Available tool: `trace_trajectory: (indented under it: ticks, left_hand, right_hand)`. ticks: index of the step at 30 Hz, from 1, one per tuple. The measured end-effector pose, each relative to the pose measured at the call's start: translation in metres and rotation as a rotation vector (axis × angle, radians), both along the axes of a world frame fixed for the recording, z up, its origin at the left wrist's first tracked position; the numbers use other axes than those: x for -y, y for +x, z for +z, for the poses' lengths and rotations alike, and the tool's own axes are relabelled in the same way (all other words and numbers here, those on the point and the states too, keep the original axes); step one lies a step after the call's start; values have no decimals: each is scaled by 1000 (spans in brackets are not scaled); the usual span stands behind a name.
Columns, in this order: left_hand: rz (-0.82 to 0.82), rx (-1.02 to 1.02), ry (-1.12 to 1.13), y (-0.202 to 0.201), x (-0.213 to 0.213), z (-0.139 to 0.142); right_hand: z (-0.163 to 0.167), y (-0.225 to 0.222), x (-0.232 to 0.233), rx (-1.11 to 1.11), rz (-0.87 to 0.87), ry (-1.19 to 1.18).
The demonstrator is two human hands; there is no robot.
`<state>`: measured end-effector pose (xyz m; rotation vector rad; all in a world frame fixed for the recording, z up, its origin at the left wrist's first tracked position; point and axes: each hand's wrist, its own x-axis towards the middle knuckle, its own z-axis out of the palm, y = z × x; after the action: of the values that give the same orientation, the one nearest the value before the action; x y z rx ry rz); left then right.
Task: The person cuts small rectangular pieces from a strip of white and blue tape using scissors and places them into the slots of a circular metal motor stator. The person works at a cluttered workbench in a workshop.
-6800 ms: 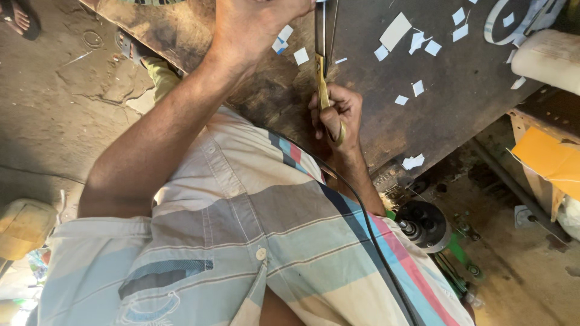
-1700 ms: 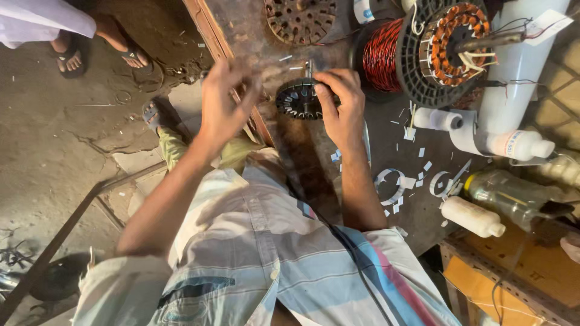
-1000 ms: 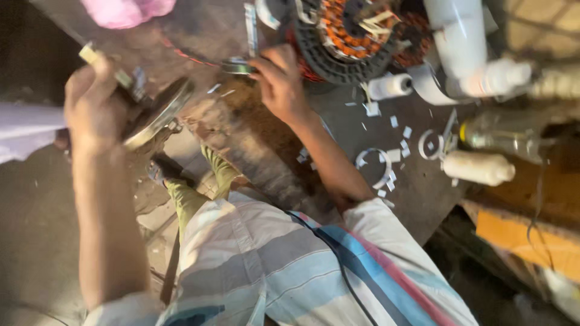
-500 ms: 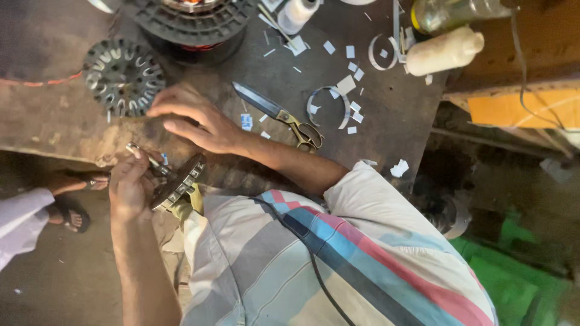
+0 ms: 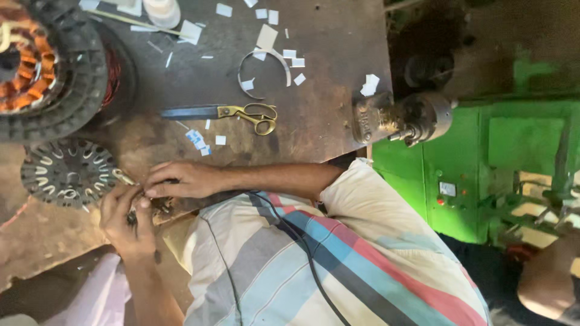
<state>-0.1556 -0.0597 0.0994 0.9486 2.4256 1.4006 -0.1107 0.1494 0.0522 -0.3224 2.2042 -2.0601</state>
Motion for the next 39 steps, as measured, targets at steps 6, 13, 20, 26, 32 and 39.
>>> trace_trajectory:
  ticks: [6, 13, 20, 26, 32, 39]
  left_hand:
    - [-240, 110, -130, -19, -9, 25]
    - [-496, 121, -125, -53, -22, 37]
    - [-496, 161, -144, -68, -41, 28]
    - [-312, 58, -140, -41, -53, 26]
    - [39, 101, -33, -3, -52, 13]
    - [429, 42, 207, 26, -70, -21]
  right_hand:
    - [24, 33, 3, 87, -132, 118]
    - [41, 82, 28, 174, -720, 274]
    - [53, 90, -158, -31, -1326, 738]
    - [74, 51, -266, 193, -801, 1174]
    - [56, 42, -298, 166, -549, 1237]
    - [41, 55, -312, 82, -709, 741]
